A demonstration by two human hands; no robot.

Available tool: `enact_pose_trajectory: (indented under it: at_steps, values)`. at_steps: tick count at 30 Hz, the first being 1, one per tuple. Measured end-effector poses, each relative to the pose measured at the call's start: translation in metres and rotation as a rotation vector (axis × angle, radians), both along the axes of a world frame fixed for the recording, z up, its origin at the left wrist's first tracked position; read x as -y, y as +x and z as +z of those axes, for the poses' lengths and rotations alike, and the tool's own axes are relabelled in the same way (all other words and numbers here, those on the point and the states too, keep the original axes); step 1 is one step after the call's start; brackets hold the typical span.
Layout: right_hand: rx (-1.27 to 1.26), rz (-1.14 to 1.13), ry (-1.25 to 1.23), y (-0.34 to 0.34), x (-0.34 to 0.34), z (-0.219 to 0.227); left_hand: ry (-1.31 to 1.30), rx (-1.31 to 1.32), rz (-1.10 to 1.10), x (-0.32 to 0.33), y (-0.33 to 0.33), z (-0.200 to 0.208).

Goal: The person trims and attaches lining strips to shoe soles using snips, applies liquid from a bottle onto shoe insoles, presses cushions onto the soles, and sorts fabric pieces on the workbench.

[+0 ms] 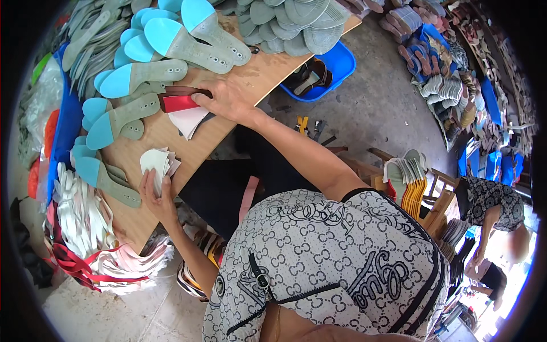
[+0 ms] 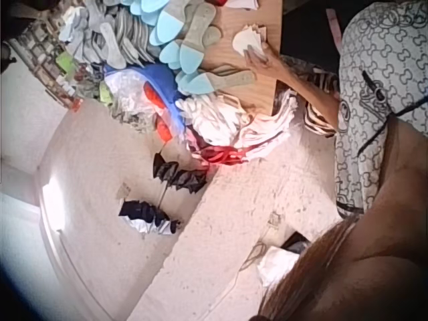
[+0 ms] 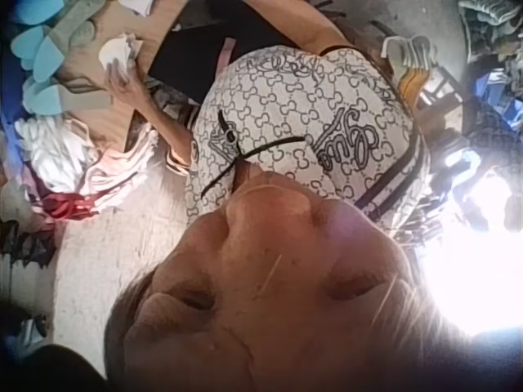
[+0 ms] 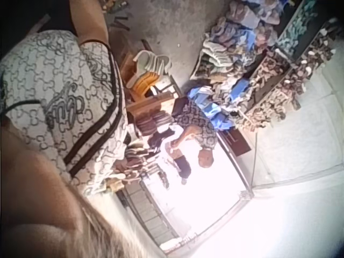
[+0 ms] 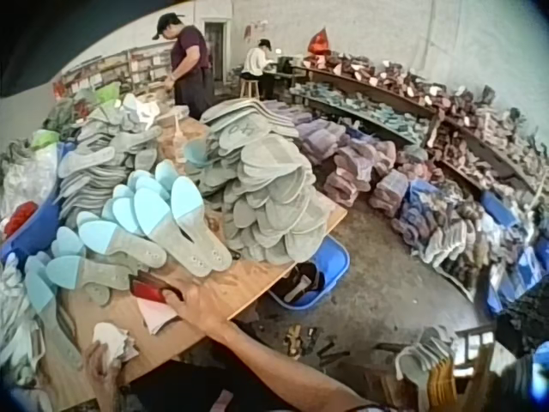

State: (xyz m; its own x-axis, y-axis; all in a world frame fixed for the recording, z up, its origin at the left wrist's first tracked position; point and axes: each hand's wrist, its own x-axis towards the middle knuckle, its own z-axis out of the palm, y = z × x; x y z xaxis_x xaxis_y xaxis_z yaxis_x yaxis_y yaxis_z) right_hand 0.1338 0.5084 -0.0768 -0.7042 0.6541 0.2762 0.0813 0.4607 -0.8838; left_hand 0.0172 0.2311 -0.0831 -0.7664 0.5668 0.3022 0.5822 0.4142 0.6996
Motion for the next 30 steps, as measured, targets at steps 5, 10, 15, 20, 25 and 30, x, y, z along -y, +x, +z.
enact_pose_trajectory:
  at_steps: [5, 10, 15, 20, 25, 30]
  values:
    - [0.009, -0.011, 0.026, -0.002, -0.002, -0.004, 0.002, -0.027, -0.013, -0.002, 0.0, -0.001]
    - [0.007, -0.025, 0.07, -0.001, -0.003, -0.005, -0.006, -0.063, -0.019, -0.004, -0.001, -0.004]
    - [0.017, 0.066, 0.043, -0.01, -0.001, -0.008, 0.063, -0.102, -0.039, 0.012, -0.007, -0.01]
    - [0.026, 0.068, 0.008, 0.002, -0.008, -0.005, 0.138, 0.007, -0.017, -0.005, 0.0, -0.007]
    - [0.047, 0.129, -0.161, -0.002, -0.006, 0.004, 0.12, -0.034, 0.049, 0.001, -0.001, -0.005]
    - [0.043, 0.151, -0.212, -0.003, -0.007, 0.009, 0.144, -0.016, 0.048, 0.0, -0.001, -0.003]
